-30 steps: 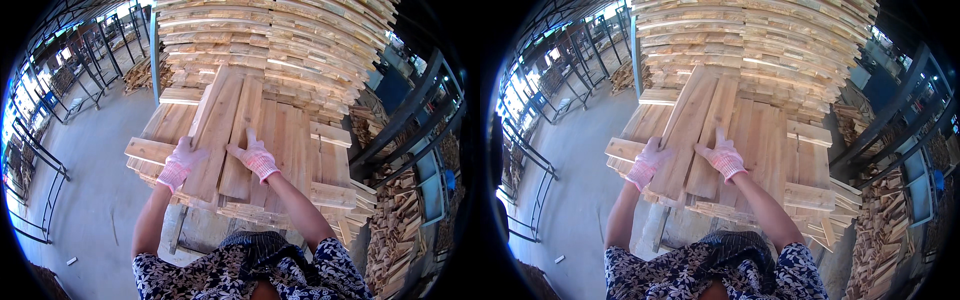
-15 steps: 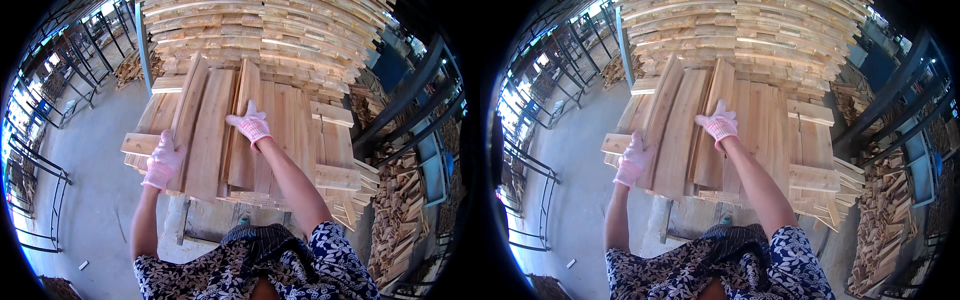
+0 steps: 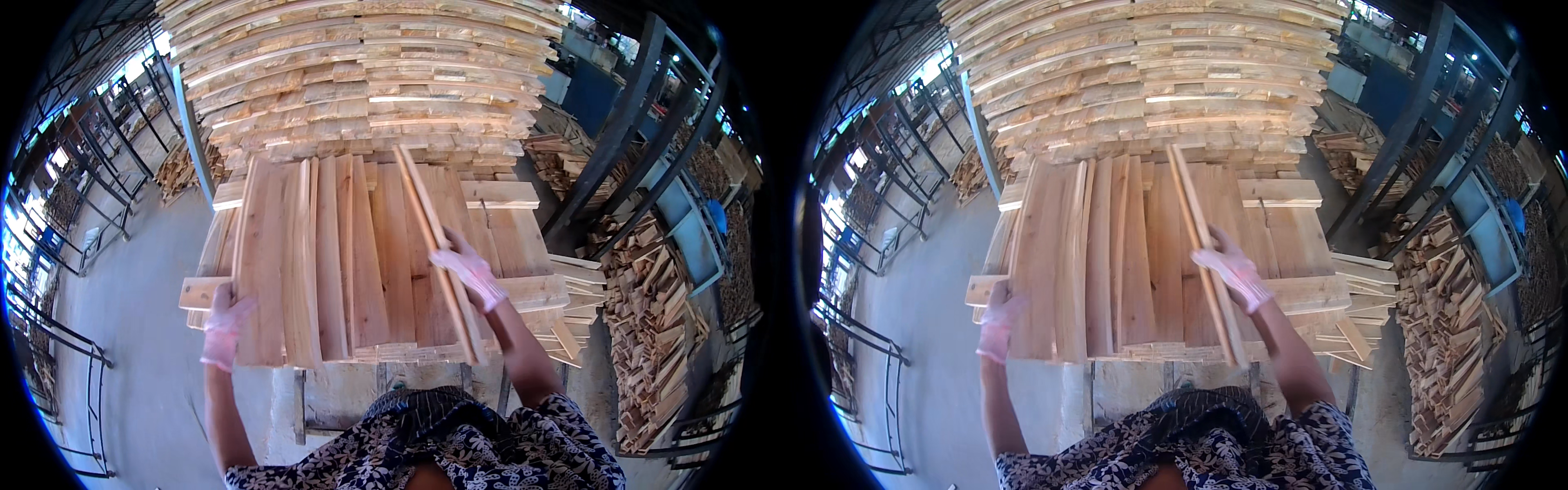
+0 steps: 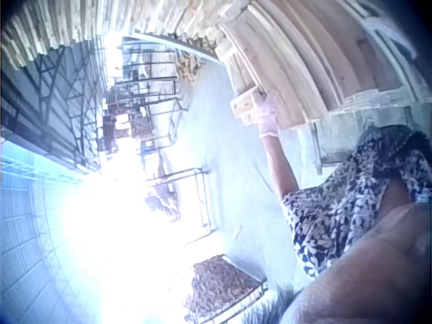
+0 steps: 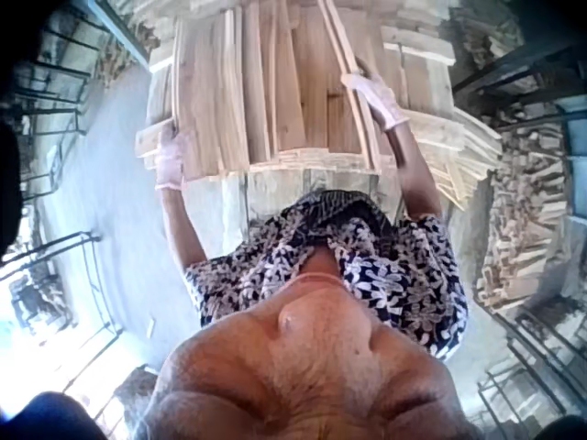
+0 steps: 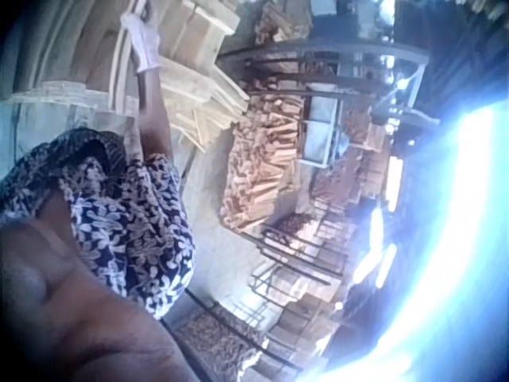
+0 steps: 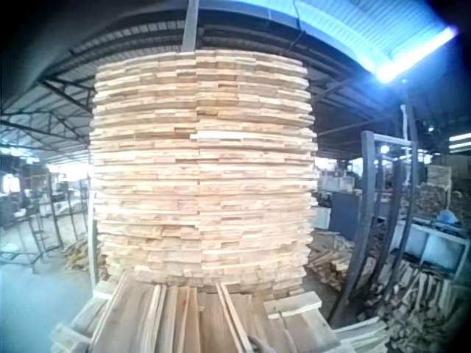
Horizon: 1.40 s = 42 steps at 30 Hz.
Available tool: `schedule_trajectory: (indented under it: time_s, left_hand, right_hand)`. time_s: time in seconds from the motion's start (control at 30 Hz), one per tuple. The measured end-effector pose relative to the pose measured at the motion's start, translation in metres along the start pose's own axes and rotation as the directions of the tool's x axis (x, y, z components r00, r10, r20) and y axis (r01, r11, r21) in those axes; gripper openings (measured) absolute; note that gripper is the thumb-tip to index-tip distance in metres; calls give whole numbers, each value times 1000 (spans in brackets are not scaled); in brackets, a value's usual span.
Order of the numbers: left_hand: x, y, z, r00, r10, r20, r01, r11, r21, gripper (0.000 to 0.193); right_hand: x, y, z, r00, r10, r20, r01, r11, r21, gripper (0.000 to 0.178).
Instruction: The person picks up wooden planks from a large pile on the floor and stacks them onto a metal rack. The person wears pink gloves and handles the planks one by one or in small groups, placing them horizontally on the rack. The task involves repetitive lifting and placing of the wood pieces.
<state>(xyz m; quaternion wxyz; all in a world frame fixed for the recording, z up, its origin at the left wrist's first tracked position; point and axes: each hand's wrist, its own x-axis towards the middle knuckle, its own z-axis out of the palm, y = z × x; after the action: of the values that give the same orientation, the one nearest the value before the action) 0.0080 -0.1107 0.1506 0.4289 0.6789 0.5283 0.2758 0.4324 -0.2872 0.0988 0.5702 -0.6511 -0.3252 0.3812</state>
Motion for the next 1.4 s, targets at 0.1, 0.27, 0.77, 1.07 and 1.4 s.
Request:
schedule_trajectory:
  time_s: [0.1, 0.27, 0.77, 1.07, 1.4]
  left_hand:
    - [-12, -14, -19, 999, 42, 18, -35, 956, -293, 49]
    - [-53, 31, -22, 994, 99, -39, -106, 946, -306, 49]
    - [-100, 141, 283, 911, 165, 378, 19, 899, -438, 56]
    - [-102, 205, 422, 670, 209, 712, -494, 842, 218, 68]
    - [-34, 126, 182, 994, 84, -71, 38, 341, 939, 99]
  right_hand:
    - [-16, 3, -57, 993, -105, -48, 103, 994, -48, 87]
    - [27, 20, -145, 976, 60, -207, -201, 599, -775, 107]
    - [64, 76, -184, 988, -12, -155, -23, 975, -220, 76]
    - [46, 56, -257, 977, 14, -212, -107, 893, -436, 89]
    - [58, 112, -226, 943, -265, -204, -123, 292, -948, 78]
